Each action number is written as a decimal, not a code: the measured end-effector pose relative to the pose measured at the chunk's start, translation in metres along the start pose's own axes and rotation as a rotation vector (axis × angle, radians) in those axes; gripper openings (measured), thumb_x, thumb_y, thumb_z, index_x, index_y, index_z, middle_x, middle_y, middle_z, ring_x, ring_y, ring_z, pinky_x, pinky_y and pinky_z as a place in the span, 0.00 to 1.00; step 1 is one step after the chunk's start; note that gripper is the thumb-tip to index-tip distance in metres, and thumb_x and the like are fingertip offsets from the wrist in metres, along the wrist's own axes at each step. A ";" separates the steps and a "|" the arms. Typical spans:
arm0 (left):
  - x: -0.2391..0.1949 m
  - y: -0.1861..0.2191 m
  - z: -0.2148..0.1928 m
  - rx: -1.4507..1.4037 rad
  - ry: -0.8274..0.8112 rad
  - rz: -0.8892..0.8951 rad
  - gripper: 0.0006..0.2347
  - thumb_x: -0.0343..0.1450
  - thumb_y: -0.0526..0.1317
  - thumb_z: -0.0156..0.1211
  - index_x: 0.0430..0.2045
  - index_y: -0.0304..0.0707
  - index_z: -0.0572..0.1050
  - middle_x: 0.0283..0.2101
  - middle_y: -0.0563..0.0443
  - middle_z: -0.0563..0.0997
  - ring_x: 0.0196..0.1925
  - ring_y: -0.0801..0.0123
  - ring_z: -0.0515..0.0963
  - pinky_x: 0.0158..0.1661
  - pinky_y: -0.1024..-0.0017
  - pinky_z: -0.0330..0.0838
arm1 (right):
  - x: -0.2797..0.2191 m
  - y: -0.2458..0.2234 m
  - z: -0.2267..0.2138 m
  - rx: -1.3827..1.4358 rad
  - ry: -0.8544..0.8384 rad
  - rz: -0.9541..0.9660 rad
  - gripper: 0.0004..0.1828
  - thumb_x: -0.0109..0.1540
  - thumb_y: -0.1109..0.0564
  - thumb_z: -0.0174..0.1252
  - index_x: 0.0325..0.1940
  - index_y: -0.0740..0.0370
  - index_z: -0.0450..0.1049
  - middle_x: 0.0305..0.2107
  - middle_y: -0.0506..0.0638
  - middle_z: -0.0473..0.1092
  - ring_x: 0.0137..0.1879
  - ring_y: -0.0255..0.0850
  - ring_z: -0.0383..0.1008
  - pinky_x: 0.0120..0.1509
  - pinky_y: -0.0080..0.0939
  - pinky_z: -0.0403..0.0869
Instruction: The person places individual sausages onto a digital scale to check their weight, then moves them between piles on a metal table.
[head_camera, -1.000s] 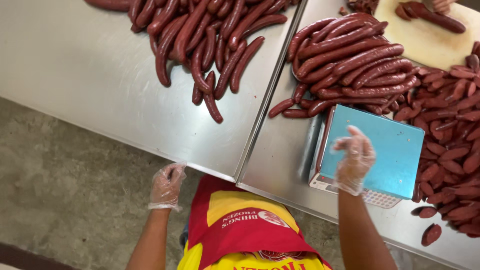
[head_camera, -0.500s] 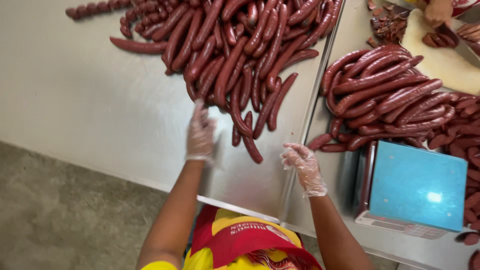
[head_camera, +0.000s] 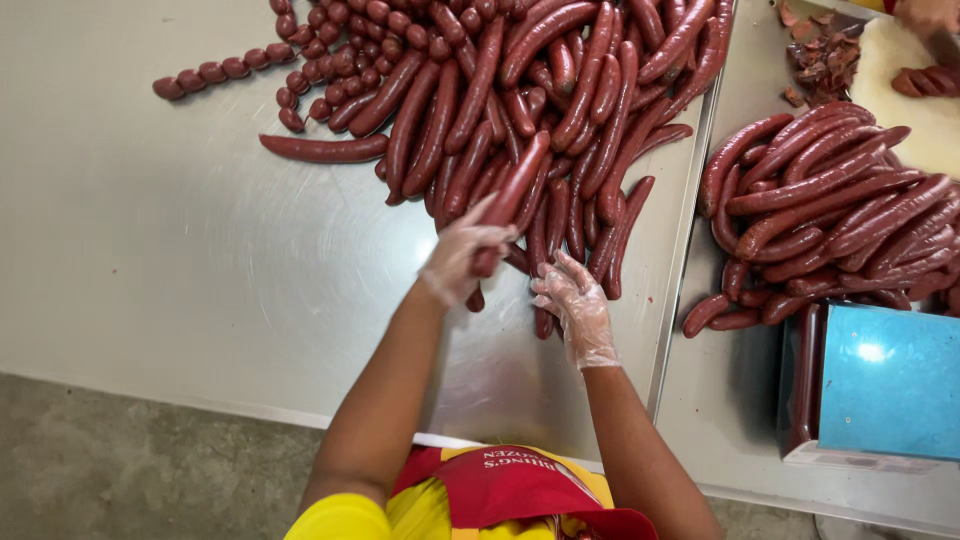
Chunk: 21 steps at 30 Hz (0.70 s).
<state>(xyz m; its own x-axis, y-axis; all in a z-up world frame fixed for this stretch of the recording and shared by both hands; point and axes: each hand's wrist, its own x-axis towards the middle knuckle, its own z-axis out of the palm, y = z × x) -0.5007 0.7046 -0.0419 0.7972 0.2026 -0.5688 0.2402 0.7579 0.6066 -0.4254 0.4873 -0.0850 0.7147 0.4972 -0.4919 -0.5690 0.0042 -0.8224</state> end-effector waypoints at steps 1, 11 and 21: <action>-0.015 0.011 -0.011 -0.109 -0.044 0.073 0.40 0.63 0.30 0.62 0.75 0.39 0.52 0.42 0.40 0.79 0.32 0.70 0.76 0.35 0.76 0.74 | 0.007 -0.001 0.005 0.001 0.010 -0.002 0.38 0.62 0.55 0.62 0.74 0.70 0.58 0.61 0.62 0.68 0.52 0.44 0.77 0.54 0.42 0.77; -0.026 0.078 -0.101 0.365 0.378 0.487 0.30 0.61 0.31 0.65 0.60 0.35 0.64 0.36 0.53 0.76 0.35 0.73 0.79 0.40 0.74 0.79 | 0.050 -0.037 0.112 -0.306 0.136 0.195 0.57 0.60 0.53 0.66 0.79 0.64 0.33 0.68 0.62 0.59 0.70 0.52 0.67 0.75 0.44 0.63; 0.031 -0.012 -0.085 0.357 0.318 0.323 0.26 0.65 0.33 0.68 0.58 0.34 0.66 0.48 0.45 0.81 0.47 0.67 0.81 0.49 0.71 0.76 | 0.092 0.006 0.128 -0.006 0.045 0.019 0.36 0.59 0.59 0.67 0.68 0.63 0.61 0.49 0.55 0.74 0.54 0.42 0.76 0.59 0.44 0.74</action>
<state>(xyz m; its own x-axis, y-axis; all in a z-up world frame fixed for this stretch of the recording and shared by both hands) -0.5259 0.7546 -0.1137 0.6683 0.6075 -0.4294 0.2284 0.3817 0.8956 -0.4155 0.6443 -0.0983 0.7217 0.4572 -0.5197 -0.5801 -0.0101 -0.8145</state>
